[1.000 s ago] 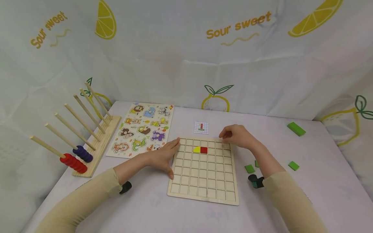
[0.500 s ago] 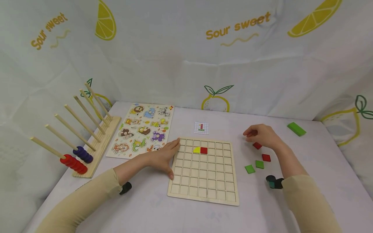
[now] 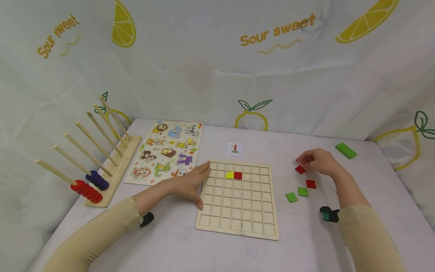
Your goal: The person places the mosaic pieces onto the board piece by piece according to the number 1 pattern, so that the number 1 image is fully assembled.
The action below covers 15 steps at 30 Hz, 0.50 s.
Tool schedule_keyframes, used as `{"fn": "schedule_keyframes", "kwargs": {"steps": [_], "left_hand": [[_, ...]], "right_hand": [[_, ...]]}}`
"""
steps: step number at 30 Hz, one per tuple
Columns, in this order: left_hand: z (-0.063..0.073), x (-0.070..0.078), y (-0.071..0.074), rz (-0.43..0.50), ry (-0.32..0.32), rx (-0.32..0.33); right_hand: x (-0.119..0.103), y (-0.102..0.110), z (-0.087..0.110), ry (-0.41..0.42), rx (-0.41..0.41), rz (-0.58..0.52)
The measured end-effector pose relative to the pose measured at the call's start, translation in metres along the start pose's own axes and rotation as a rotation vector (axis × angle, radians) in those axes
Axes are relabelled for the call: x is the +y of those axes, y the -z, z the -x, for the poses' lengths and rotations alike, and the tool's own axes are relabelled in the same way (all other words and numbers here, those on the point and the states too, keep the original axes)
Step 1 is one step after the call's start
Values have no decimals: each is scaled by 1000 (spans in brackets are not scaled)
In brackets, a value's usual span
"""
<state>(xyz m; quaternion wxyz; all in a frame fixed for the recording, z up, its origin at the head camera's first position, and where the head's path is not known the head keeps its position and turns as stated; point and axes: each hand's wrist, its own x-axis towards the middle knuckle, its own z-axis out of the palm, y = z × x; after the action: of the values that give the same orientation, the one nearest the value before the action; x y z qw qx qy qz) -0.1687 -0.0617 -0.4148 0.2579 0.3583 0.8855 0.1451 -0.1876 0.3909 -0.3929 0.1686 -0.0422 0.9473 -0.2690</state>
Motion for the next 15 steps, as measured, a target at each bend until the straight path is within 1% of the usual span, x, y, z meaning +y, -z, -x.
{"fn": "schedule_keyframes", "kwargs": {"steps": [3,9,15], "left_hand": [[0,0,0,4,0,-2],[1,0,0,7,5,-5],[1,0,0,9,11,-4]], "right_hand": [[4,-2,0,-9,-11,-9],[6,-4,-2,-11,-21,21],[7,-6,-4,-12,-3,60]]}}
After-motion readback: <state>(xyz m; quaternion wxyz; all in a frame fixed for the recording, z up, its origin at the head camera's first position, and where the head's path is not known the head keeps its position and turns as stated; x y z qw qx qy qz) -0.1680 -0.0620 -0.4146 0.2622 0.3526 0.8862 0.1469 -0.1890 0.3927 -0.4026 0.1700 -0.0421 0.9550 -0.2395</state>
